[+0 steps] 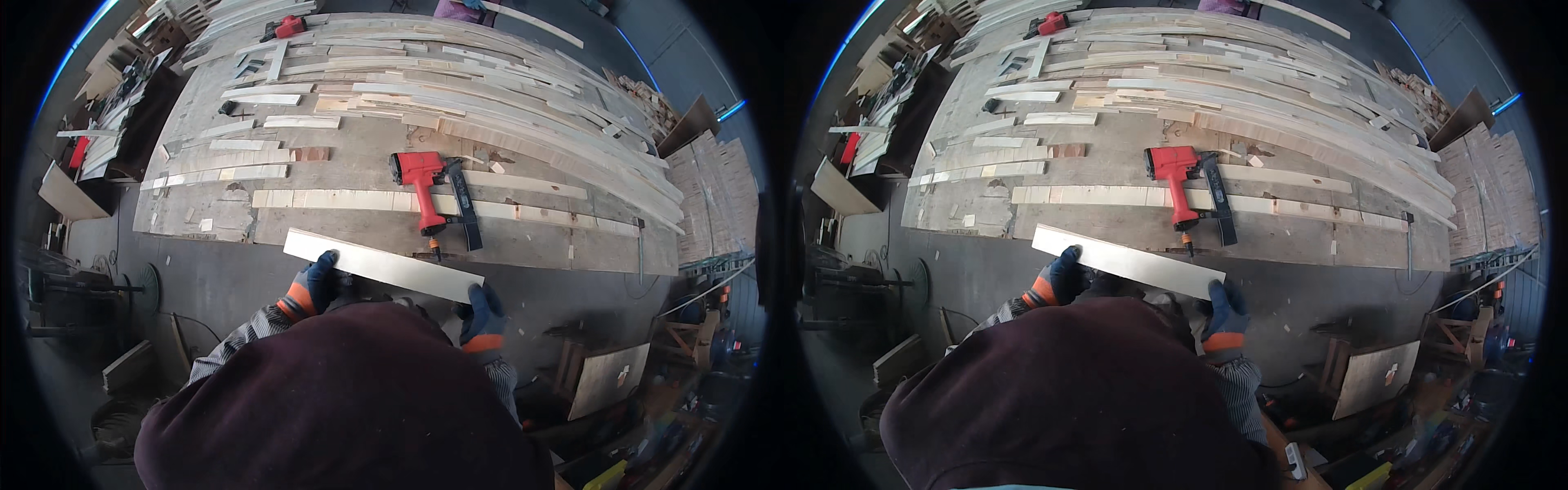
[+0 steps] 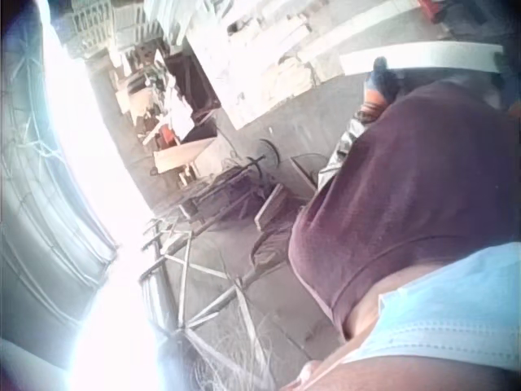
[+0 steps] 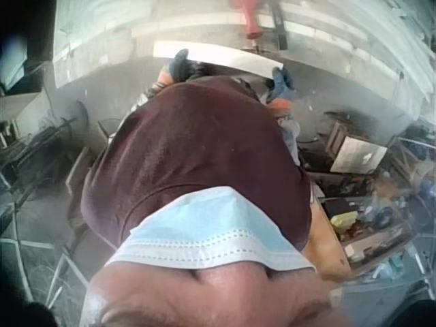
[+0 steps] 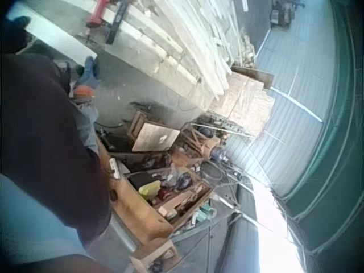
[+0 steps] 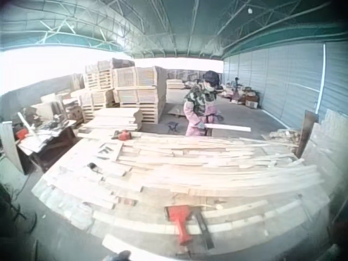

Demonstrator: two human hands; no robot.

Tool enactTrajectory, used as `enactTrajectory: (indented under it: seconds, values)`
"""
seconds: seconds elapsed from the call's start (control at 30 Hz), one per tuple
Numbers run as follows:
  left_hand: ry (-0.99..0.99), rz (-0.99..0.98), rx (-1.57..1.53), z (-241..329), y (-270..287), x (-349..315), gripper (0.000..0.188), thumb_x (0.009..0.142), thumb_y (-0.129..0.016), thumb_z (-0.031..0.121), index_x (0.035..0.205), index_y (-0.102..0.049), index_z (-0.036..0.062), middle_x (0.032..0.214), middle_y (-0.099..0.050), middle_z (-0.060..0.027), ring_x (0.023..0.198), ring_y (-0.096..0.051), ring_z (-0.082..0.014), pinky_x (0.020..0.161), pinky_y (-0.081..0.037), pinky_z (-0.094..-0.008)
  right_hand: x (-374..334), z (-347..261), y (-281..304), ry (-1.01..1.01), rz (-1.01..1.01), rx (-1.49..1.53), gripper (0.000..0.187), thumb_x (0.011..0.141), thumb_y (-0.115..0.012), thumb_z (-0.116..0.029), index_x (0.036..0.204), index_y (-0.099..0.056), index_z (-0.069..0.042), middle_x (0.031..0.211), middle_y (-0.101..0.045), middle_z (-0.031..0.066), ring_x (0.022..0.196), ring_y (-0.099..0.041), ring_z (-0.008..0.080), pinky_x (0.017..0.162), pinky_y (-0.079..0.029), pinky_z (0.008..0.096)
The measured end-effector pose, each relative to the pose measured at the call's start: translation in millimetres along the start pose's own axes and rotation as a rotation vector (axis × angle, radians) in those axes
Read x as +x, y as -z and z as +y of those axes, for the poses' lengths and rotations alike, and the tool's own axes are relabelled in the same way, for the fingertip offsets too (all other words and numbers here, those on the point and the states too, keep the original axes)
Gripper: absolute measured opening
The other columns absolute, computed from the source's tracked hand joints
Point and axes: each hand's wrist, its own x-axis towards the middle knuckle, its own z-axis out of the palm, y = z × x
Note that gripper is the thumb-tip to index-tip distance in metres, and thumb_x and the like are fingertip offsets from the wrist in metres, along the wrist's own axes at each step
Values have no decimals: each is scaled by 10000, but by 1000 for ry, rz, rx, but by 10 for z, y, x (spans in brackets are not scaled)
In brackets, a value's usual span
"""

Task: The person assembles wooden planks on a large work surface using a nail gun. They repeatedly pick up planks, position them, and fasten them in place. A tape measure is used to check dimensions during the process.

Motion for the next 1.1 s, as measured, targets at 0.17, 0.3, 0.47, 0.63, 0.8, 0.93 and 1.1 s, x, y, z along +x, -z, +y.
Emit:
enactTrajectory:
  seconds: [0.17, 0.3, 0.47, 0.63, 0.8, 0.93, 1.1]
  values:
    - [-68, 133, 14, 83, 247, -27, 426, 908, -573, 426, 1068, -576, 31, 840, -655, -97, 726, -609, -198, 668, -501, -300, 129, 159, -240, -74, -90, -95, 290, 875, -642, -209, 1109, -610, -40, 929, -651, 79, 730, -640, 175, 578, -546, 303]
    - [-107, 266, 16, 92, 605, 50, 423, 890, -595, 433, 1079, -589, 54, 820, -655, -98, 700, -608, -203, 644, -500, -313, 520, 292, -450, -127, -161, -237, 242, 874, -651, -222, 1054, -643, -60, 839, -647, 32, 729, -637, 141, 563, -531, 266]
    - [32, 257, -266, -37, 1581, 496, 386, 859, -619, 470, 1099, -610, 168, 791, -659, -79, 679, -607, -203, 610, -498, -319, 1825, 979, -594, 285, -228, -625, 353, 856, -677, -274, 1123, -608, -53, 907, -664, 56, 768, -621, 142, 662, -507, 289]
    - [-35, 481, -59, 423, 1551, 630, 471, 861, -574, 538, 862, -639, 72, 718, -640, -84, 575, -555, -206, 535, -468, -326, 2481, 678, -1524, 234, -57, -1662, 626, 761, -668, -458, 1240, -525, -81, 1146, -598, 202, 1047, -582, 361, 877, -476, 452]
    - [-73, 540, -129, 765, 1683, 626, 400, 865, -595, 506, 922, -621, 111, 744, -646, -79, 632, -585, -188, 571, -478, -308, 3092, 1159, -1789, -33, -7, -1759, 657, 750, -672, -478, 1264, -496, -109, 1202, -567, 163, 1095, -570, 322, 892, -477, 437]
    - [-4, 431, -196, 726, 2132, 686, 401, 853, -602, 530, 909, -622, 133, 745, -636, -61, 663, -577, -181, 596, -467, -314, 3329, 1260, -1816, -76, 30, -1831, 683, 679, -712, -508, 1206, -534, -113, 1234, -549, 162, 1147, -522, 313, 932, -445, 432]
    - [-141, 513, -128, 604, 2026, 709, 407, 853, -624, 487, 1068, -583, 144, 782, -650, -51, 679, -626, -207, 565, -501, -347, 3554, 1439, -1487, 80, -49, -1691, 605, 637, -737, -422, 1119, -589, -87, 1112, -602, 187, 1032, -567, 354, 862, -466, 442]
